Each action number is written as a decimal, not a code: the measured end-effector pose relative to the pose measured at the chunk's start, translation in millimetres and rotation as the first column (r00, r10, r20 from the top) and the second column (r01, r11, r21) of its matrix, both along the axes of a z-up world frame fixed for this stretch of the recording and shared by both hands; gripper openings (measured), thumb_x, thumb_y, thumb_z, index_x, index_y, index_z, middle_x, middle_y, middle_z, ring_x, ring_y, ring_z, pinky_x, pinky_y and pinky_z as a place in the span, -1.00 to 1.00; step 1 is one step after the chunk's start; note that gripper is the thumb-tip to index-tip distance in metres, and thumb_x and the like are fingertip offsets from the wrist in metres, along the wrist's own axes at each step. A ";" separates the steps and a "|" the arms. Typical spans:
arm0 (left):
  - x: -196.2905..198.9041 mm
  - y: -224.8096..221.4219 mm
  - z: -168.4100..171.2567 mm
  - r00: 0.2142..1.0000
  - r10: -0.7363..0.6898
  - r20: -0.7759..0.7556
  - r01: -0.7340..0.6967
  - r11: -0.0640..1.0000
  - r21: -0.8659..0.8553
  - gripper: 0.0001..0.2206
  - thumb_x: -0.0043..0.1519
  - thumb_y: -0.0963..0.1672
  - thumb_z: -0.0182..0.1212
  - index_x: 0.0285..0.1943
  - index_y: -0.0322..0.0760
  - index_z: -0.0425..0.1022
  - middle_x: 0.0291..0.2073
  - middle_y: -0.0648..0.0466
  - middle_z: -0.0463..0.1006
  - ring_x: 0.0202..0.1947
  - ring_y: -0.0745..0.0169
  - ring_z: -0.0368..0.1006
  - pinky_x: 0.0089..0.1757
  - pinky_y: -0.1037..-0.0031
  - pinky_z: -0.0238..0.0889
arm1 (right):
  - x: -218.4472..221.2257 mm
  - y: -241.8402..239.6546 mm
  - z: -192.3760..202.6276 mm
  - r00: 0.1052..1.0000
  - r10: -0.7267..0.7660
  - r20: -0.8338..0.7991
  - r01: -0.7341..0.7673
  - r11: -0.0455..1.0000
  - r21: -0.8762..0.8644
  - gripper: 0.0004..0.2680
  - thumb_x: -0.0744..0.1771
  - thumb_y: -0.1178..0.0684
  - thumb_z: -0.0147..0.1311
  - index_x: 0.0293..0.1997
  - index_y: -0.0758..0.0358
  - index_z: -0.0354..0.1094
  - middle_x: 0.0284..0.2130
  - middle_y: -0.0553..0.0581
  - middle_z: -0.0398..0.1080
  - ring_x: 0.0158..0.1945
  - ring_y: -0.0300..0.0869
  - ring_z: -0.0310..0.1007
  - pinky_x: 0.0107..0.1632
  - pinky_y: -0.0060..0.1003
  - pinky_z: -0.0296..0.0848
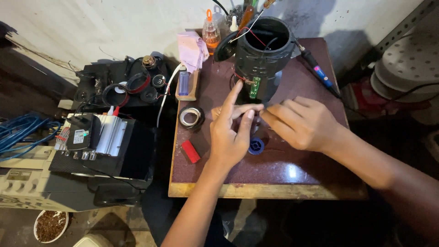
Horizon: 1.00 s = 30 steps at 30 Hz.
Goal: Repairing an electronic device by stripping wires, twisting them together, and soldering connections.
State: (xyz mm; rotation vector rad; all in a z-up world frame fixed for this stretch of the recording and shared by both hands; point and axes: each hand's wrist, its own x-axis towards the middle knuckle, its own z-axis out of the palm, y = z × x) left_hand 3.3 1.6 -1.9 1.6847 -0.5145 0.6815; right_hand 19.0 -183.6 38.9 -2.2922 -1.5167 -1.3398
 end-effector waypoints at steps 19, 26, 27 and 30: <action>2.9 9.9 -24.2 0.996 0.061 0.066 -0.069 0.989 0.131 -0.44 0.08 -0.27 0.42 0.31 -0.11 0.51 -0.30 0.24 0.72 -0.24 0.20 0.61 0.15 0.47 0.19 | 2.9 3.9 13.2 0.997 0.074 -0.032 -0.074 0.997 -0.022 -0.85 0.43 0.23 -0.06 -0.28 0.34 0.44 -0.39 0.14 0.31 -0.46 -0.15 0.29 -0.44 -0.36 0.28; 5.6 8.0 -23.3 0.995 0.076 0.065 -0.088 0.976 0.199 -0.44 0.01 -0.34 0.31 0.23 -0.06 0.55 -0.42 0.28 0.70 -0.31 0.25 0.62 0.18 0.45 0.18 | -4.6 5.2 4.3 0.929 -0.152 -0.339 0.144 0.988 -0.049 -0.85 0.40 0.13 -0.02 -0.39 0.22 0.30 -0.40 0.06 0.25 -0.31 -0.08 0.39 -0.48 -0.26 0.38; 4.0 6.1 -20.8 0.994 0.079 0.073 -0.092 0.976 0.199 -0.44 0.02 -0.35 0.28 0.23 -0.07 0.54 -0.41 0.27 0.70 -0.31 0.25 0.63 0.19 0.44 0.18 | -4.4 4.8 1.4 0.905 -0.204 -0.373 0.190 0.979 -0.073 -0.84 0.40 0.08 -0.05 -0.39 0.18 0.26 -0.41 0.04 0.22 -0.28 -0.07 0.39 -0.46 -0.24 0.41; 3.8 6.2 -25.0 0.996 0.080 0.048 -0.089 0.971 0.223 -0.40 0.00 -0.37 0.25 0.24 -0.06 0.53 -0.39 0.25 0.70 -0.31 0.22 0.62 0.23 0.41 0.14 | -7.1 7.1 -1.8 0.915 -0.266 -0.305 0.230 0.962 -0.148 -0.87 0.37 0.14 -0.08 -0.39 0.17 0.26 -0.43 0.01 0.20 -0.29 -0.10 0.36 -0.49 -0.28 0.38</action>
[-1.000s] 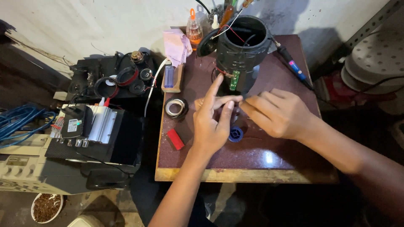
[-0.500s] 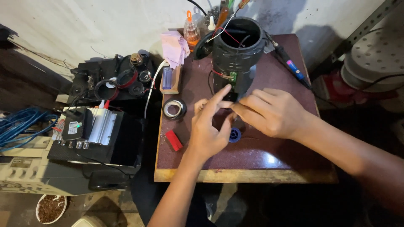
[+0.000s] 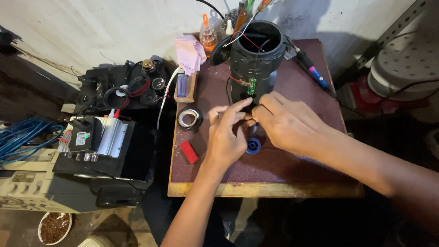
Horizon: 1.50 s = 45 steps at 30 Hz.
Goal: Repairing an electronic device by stripping wires, twisting them together, and soldering connections.
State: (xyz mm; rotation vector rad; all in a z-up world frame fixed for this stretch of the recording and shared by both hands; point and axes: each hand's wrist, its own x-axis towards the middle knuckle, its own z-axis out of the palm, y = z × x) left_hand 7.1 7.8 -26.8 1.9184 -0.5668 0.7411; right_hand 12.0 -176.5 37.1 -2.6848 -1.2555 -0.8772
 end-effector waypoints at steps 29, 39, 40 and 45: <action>-3.3 -0.4 7.8 0.974 -0.145 -0.176 0.095 0.960 -0.265 -0.43 0.08 -0.20 0.46 0.32 -0.04 0.44 -0.35 0.21 0.68 -0.23 0.22 0.61 0.11 0.48 0.08 | 2.9 14.8 27.2 0.856 0.079 -0.510 0.047 0.972 0.229 -0.91 0.35 0.12 0.14 -0.34 0.26 0.40 -0.42 0.17 0.41 -0.27 0.14 0.49 -0.33 -0.11 0.46; -6.8 -2.3 15.7 0.971 -0.090 -0.221 0.032 0.967 -0.253 -0.44 0.01 -0.10 0.54 0.24 0.08 0.48 -0.33 0.35 0.69 -0.19 0.38 0.58 0.13 0.53 -0.02 | 13.1 8.3 13.5 0.811 0.096 -0.577 0.086 0.956 0.280 -0.95 0.34 0.18 0.14 -0.32 0.27 0.43 -0.42 0.17 0.43 -0.30 0.14 0.53 -0.35 -0.15 0.49; -5.7 -2.1 14.0 0.971 -0.088 -0.222 0.030 0.967 -0.254 -0.44 0.01 -0.10 0.54 0.24 0.08 0.48 -0.33 0.35 0.69 -0.19 0.38 0.58 0.13 0.53 -0.02 | 12.9 8.2 15.4 0.810 0.097 -0.578 0.085 0.956 0.279 -0.95 0.34 0.18 0.14 -0.32 0.27 0.43 -0.42 0.17 0.43 -0.30 0.14 0.53 -0.35 -0.15 0.49; -5.4 -1.7 14.1 0.967 -0.085 -0.239 0.022 0.966 -0.256 -0.49 0.02 -0.09 0.53 0.19 0.12 0.52 -0.39 0.37 0.69 -0.21 0.33 0.56 0.13 0.51 0.02 | 9.6 7.9 22.5 0.694 0.016 -0.720 0.245 0.935 0.257 -0.97 0.32 0.18 0.10 -0.30 0.26 0.44 -0.42 0.24 0.50 -0.25 0.19 0.56 -0.31 -0.05 0.50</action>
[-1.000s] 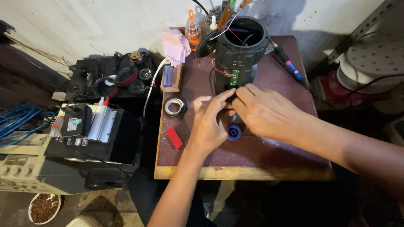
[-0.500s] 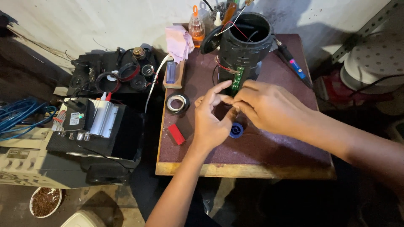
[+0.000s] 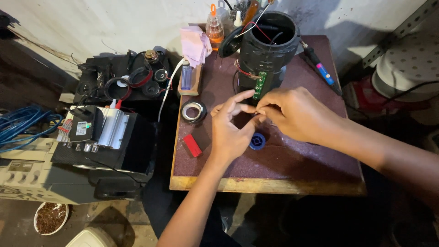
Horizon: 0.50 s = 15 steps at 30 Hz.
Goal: Repairing an electronic device by stripping wires, twisting them together, and soldering connections.
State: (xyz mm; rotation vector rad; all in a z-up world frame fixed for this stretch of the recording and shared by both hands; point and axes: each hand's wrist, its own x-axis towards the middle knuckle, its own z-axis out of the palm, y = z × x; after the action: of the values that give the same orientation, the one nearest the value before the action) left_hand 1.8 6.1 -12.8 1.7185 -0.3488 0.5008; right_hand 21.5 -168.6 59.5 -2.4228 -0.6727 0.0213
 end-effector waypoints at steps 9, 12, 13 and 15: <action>2.8 4.9 -4.3 1.000 0.004 -0.011 -0.003 0.998 0.057 -0.48 -0.01 -0.13 0.50 0.18 0.12 0.53 -0.44 0.33 0.66 -0.21 0.27 0.53 0.16 0.46 0.01 | -4.3 4.4 -1.8 0.971 0.065 0.228 -0.002 0.964 -0.268 -0.92 0.35 0.05 0.11 -0.29 0.16 0.42 -0.39 0.10 0.47 -0.31 0.07 0.56 -0.36 -0.10 0.49; 5.6 4.6 -11.4 1.000 -0.013 0.004 0.012 0.997 0.074 -0.46 0.01 -0.14 0.48 0.21 0.12 0.50 -0.42 0.32 0.65 -0.19 0.28 0.53 0.20 0.45 -0.03 | -2.8 0.3 -10.9 0.958 0.088 0.272 0.006 0.945 -0.327 -0.90 0.36 0.04 0.04 -0.29 0.19 0.36 -0.38 0.17 0.42 -0.32 0.15 0.53 -0.41 -0.05 0.48; 5.1 4.3 -13.0 1.000 -0.013 0.002 0.013 0.997 0.074 -0.46 0.01 -0.14 0.48 0.21 0.12 0.50 -0.42 0.32 0.65 -0.19 0.28 0.53 0.20 0.45 -0.03 | -3.3 0.6 -11.9 0.959 0.088 0.270 0.006 0.945 -0.327 -0.90 0.36 0.04 0.04 -0.29 0.19 0.36 -0.38 0.17 0.42 -0.32 0.15 0.53 -0.41 -0.05 0.48; 5.9 3.1 -15.4 1.000 -0.011 -0.008 0.011 0.993 0.114 -0.47 -0.01 -0.15 0.49 0.19 0.16 0.51 -0.42 0.39 0.64 -0.20 0.36 0.51 0.25 0.43 -0.11 | -3.4 0.7 -13.1 0.965 0.091 0.247 0.001 0.937 -0.349 -0.88 0.38 0.03 -0.03 -0.27 0.18 0.35 -0.38 0.13 0.39 -0.34 0.18 0.52 -0.45 -0.04 0.46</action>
State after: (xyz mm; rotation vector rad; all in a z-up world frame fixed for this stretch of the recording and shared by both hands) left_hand 7.7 9.2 -28.2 1.8274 -0.3879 0.4743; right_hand 18.2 -167.9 46.4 -2.7788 -0.9079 -0.1768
